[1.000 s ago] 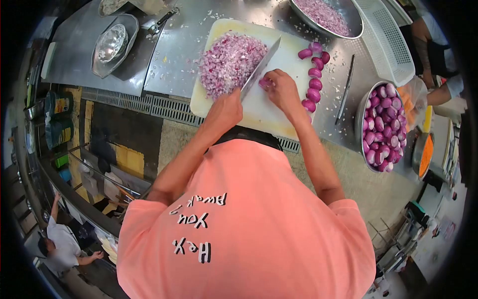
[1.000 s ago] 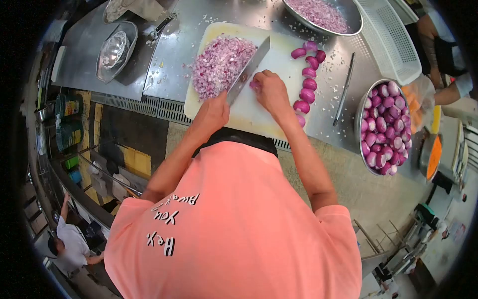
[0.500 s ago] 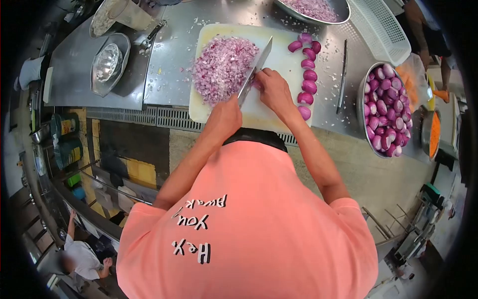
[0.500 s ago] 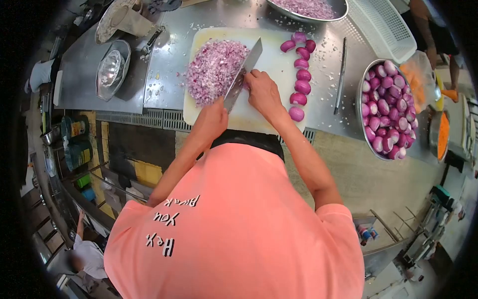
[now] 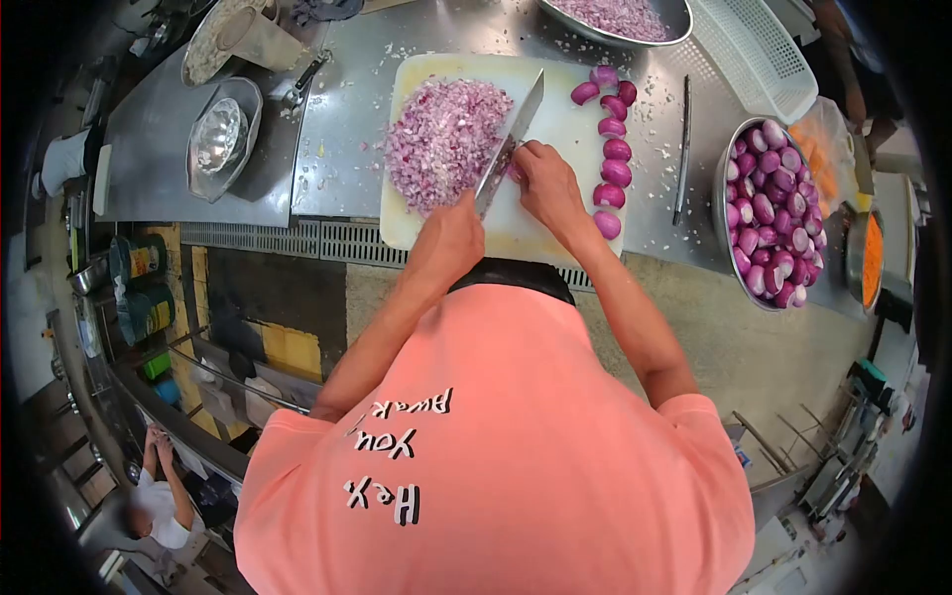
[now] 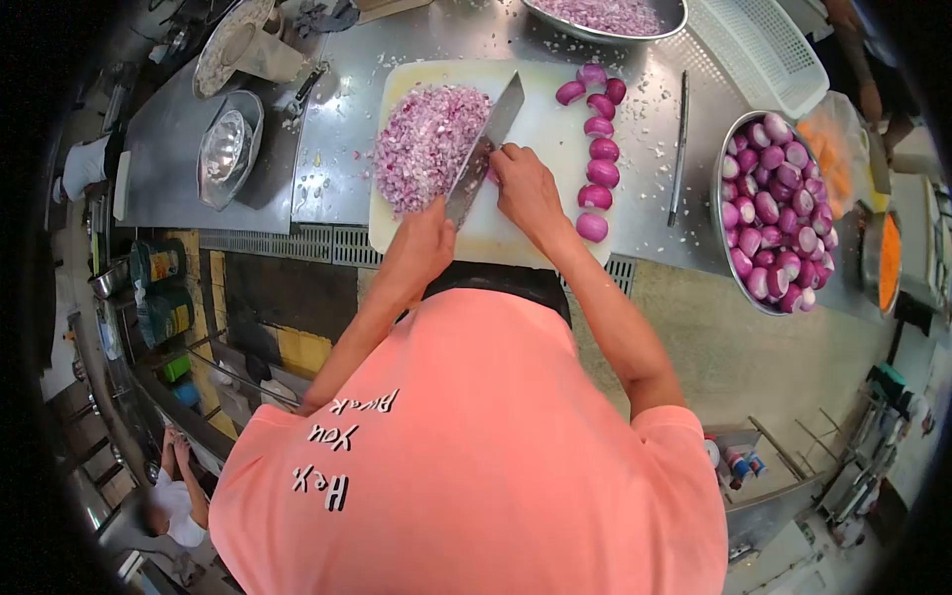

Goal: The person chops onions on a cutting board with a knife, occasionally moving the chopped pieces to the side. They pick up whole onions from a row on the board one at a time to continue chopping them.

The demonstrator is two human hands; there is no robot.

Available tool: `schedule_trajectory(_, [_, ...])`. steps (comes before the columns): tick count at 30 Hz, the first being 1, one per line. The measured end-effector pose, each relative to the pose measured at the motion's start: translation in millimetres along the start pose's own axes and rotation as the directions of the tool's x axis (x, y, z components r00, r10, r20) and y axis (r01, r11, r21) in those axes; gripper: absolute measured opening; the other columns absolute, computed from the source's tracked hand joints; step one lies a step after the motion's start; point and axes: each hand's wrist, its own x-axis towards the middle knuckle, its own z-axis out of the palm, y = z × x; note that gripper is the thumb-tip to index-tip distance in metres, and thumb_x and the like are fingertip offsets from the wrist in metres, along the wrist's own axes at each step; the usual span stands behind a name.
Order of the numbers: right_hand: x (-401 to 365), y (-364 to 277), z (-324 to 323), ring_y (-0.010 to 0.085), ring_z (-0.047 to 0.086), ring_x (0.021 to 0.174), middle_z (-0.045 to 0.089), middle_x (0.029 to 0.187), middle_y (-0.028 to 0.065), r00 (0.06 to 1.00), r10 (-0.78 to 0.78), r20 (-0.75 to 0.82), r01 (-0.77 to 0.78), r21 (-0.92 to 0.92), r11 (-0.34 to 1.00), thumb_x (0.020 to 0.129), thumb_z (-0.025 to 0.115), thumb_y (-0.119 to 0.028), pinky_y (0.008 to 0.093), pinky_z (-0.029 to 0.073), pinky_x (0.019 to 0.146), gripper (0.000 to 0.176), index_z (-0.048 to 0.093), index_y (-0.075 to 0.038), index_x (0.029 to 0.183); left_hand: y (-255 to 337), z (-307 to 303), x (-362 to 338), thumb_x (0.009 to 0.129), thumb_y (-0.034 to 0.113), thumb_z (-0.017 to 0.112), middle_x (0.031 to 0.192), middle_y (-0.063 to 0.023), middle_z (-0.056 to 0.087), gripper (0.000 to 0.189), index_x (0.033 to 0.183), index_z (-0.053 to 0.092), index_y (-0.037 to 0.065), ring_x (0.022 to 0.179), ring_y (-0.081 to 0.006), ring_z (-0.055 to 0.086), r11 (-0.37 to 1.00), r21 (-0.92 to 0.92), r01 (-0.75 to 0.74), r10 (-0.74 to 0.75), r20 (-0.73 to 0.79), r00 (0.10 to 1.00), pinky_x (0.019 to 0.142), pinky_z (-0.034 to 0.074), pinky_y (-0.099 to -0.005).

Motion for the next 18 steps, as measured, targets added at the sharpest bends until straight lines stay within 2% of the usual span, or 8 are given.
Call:
schedule_trajectory(1, [-4, -1, 0, 0.0354, 0.057, 0.086, 0.057, 0.089, 0.0141, 1.000, 0.010, 0.002, -0.010, -0.002, 1.000, 0.077, 0.058, 0.002, 0.0456, 0.048, 0.073, 0.012, 0.058, -0.002, 0.088, -2, 9, 1, 0.089, 0.007, 0.050, 0.071, -0.0316, 0.058, 0.015, 0.094, 0.051, -0.007, 0.075, -0.0492, 0.060, 0.999, 0.018, -0.051, 0.052, -0.027, 0.998, 0.066, 0.045, -0.0537])
schedule_trajectory(3, [-10, -2, 2, 0.0351, 0.057, 0.086, 0.057, 0.089, 0.0140, 1.000, 0.014, 0.001, -0.014, 0.002, 1.000, 0.077, 0.058, 0.002, 0.0453, 0.048, 0.073, 0.012, 0.058, -0.002, 0.088, -1, 12, 7, 0.089, 0.006, 0.050, 0.072, -0.0322, 0.058, 0.014, 0.094, 0.051, -0.007, 0.076, -0.0495, 0.060, 0.999, 0.027, 0.043, -0.044, 0.051, 0.998, 0.067, 0.045, -0.0547])
schedule_trajectory(5, [-7, 0, -1, 0.0349, 0.057, 0.086, 0.057, 0.089, 0.0139, 1.000, 0.004, -0.021, -0.004, -0.004, 1.000, 0.077, 0.058, 0.003, 0.0450, 0.048, 0.073, 0.012, 0.058, -0.002, 0.088, 13, -9, 7, 0.084, 0.002, 0.052, 0.069, -0.0342, 0.059, 0.014, 0.092, 0.054, -0.010, 0.071, -0.0504, 0.063, 1.000, 0.021, -0.015, 0.015, 0.006, 1.000, 0.064, 0.049, -0.0561])
schedule_trajectory(6, [-9, 0, -1, 0.0349, 0.057, 0.086, 0.057, 0.089, 0.0139, 1.000, 0.015, -0.017, -0.015, 0.009, 1.000, 0.077, 0.058, 0.003, 0.0447, 0.048, 0.074, 0.012, 0.058, -0.002, 0.088, 21, -18, -2, 0.090, 0.007, 0.050, 0.073, -0.0335, 0.058, 0.017, 0.097, 0.051, -0.008, 0.076, -0.0499, 0.060, 0.999, -0.010, 0.031, -0.031, 0.050, 0.998, 0.067, 0.045, -0.0562])
schedule_trajectory(9, [-4, -1, 2, 0.0349, 0.057, 0.087, 0.057, 0.090, 0.0138, 1.000, 0.024, -0.019, -0.024, 0.015, 1.000, 0.078, 0.058, 0.003, 0.0444, 0.048, 0.074, 0.013, 0.058, -0.002, 0.089, 4, 8, 4, 0.090, 0.008, 0.050, 0.072, -0.0331, 0.058, 0.018, 0.098, 0.052, -0.008, 0.076, -0.0499, 0.060, 0.999, 0.008, -0.032, 0.032, -0.024, 0.999, 0.066, 0.045, -0.0554])
schedule_trajectory(11, [-12, -2, 1, 0.0350, 0.057, 0.087, 0.057, 0.090, 0.0138, 0.999, 0.035, -0.005, -0.035, -0.007, 0.999, 0.078, 0.058, 0.003, 0.0444, 0.048, 0.074, 0.013, 0.058, -0.002, 0.089, -3, 18, 10, 0.089, 0.006, 0.051, 0.073, -0.0329, 0.058, 0.017, 0.098, 0.052, -0.008, 0.077, -0.0508, 0.060, 0.999, 0.041, 0.011, -0.011, 0.014, 1.000, 0.066, 0.045, -0.0552])
schedule_trajectory(14, [-10, 1, -1, 0.0353, 0.057, 0.087, 0.057, 0.090, 0.0140, 0.999, 0.009, -0.035, -0.007, 0.033, 0.999, 0.078, 0.059, 0.003, 0.0445, 0.048, 0.074, 0.013, 0.058, -0.002, 0.090, 17, -14, 4, 0.090, 0.007, 0.051, 0.074, -0.0327, 0.058, 0.016, 0.098, 0.052, -0.007, 0.078, -0.0518, 0.059, 1.000, 0.008, 0.011, -0.012, 0.049, 0.999, 0.067, 0.044, -0.0548])
schedule_trajectory(18, [-10, -1, -1, 0.0355, 0.057, 0.087, 0.057, 0.090, 0.0144, 0.999, 0.033, -0.040, -0.031, 0.055, 0.998, 0.078, 0.060, 0.003, 0.0448, 0.048, 0.074, 0.012, 0.058, -0.002, 0.090, 6, 11, 4, 0.090, 0.007, 0.052, 0.072, -0.0321, 0.058, 0.014, 0.095, 0.052, -0.006, 0.077, -0.0515, 0.059, 0.998, -0.033, -0.045, 0.044, -0.030, 0.999, 0.066, 0.044, -0.0547])
